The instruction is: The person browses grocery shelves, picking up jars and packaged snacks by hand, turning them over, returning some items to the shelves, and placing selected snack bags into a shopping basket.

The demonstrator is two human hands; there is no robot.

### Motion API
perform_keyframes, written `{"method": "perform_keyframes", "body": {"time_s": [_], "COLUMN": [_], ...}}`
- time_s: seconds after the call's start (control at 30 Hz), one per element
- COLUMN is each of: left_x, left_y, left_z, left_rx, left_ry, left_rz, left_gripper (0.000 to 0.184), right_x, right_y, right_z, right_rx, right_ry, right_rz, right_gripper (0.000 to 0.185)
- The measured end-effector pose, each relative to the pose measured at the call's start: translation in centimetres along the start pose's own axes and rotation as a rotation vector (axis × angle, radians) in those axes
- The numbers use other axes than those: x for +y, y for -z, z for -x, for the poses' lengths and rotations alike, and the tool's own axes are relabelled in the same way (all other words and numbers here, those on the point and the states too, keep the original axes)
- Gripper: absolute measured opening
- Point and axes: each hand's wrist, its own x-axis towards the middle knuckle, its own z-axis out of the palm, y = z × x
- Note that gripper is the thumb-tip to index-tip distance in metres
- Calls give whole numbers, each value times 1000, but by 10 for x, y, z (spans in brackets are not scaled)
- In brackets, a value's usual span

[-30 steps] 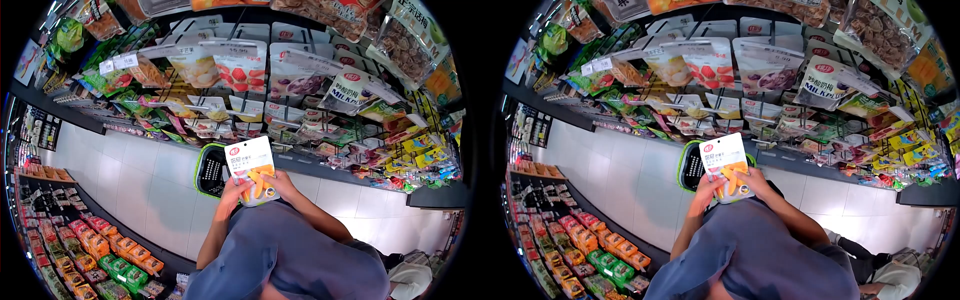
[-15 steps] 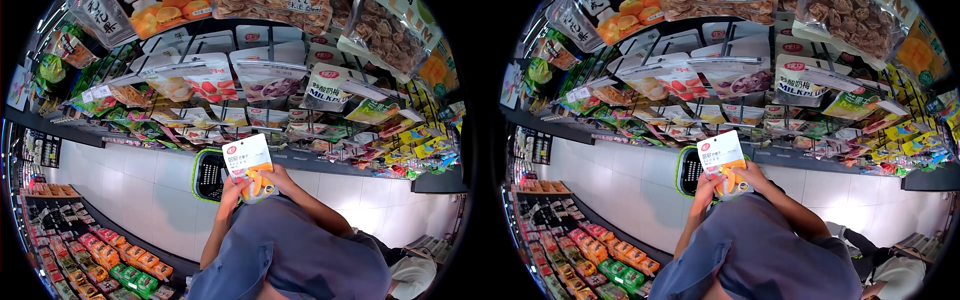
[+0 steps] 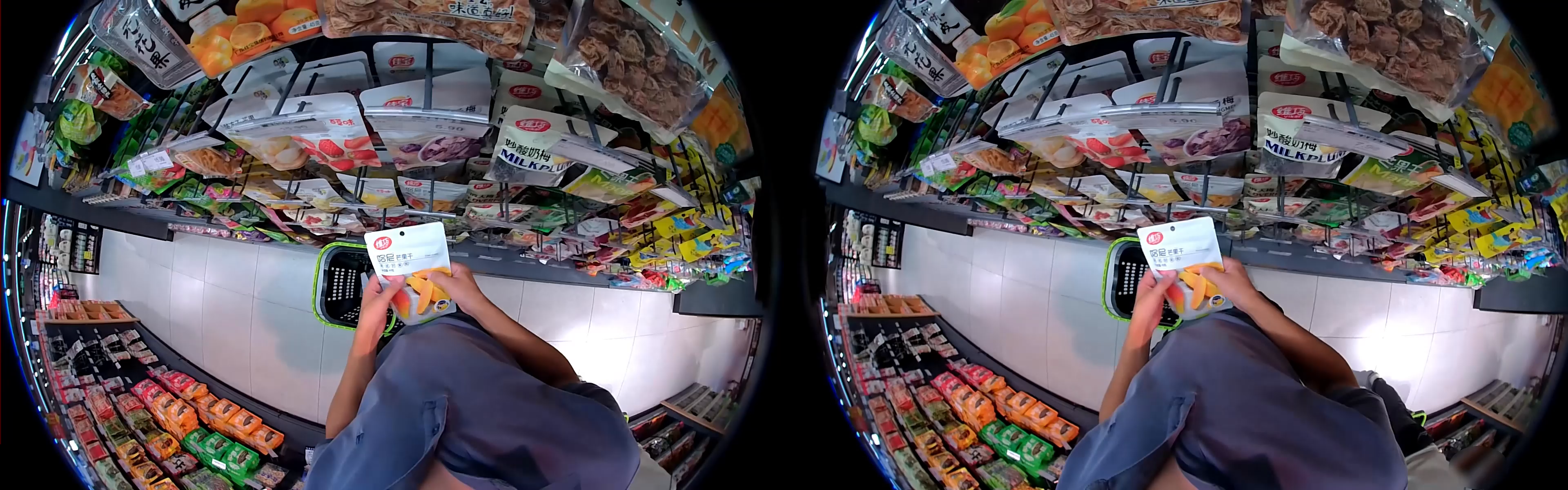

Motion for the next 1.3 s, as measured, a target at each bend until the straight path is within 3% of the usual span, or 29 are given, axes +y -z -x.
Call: {"method": "perform_keyframes", "body": {"time_s": [0.1,0.17,0.37,0.5,0.57,0.67,0.97,1.3], "left_x": [9,15,2,-4,-3,-1,11,-6], "left_y": [-6,-11,-13,-11,-15,-23,-46,-37], "left_z": [-16,-23,-44,-65,-76,-98,-135,-147], "left_rx": [89,101,42,25,24,58,76,80], "left_ry": [-139,-130,-44,27,-14,-188,-229,-401], "left_rz": [1,-19,-127,-205,-194,-224,-333,-298], "left_gripper": [31,29,25,24,23,24,32,22], "right_x": [5,13,8,17,23,21,1,-17], "right_y": [4,7,10,25,33,37,49,55], "right_z": [-2,-7,-11,-22,-29,-43,-69,-66], "right_rx": [3,10,240,274,323,384,459,453], "right_ry": [82,136,261,253,197,234,323,407], "right_rz": [127,203,24,151,291,249,339,543], "right_gripper": [27,26,29,33,32,32,32,35]}}
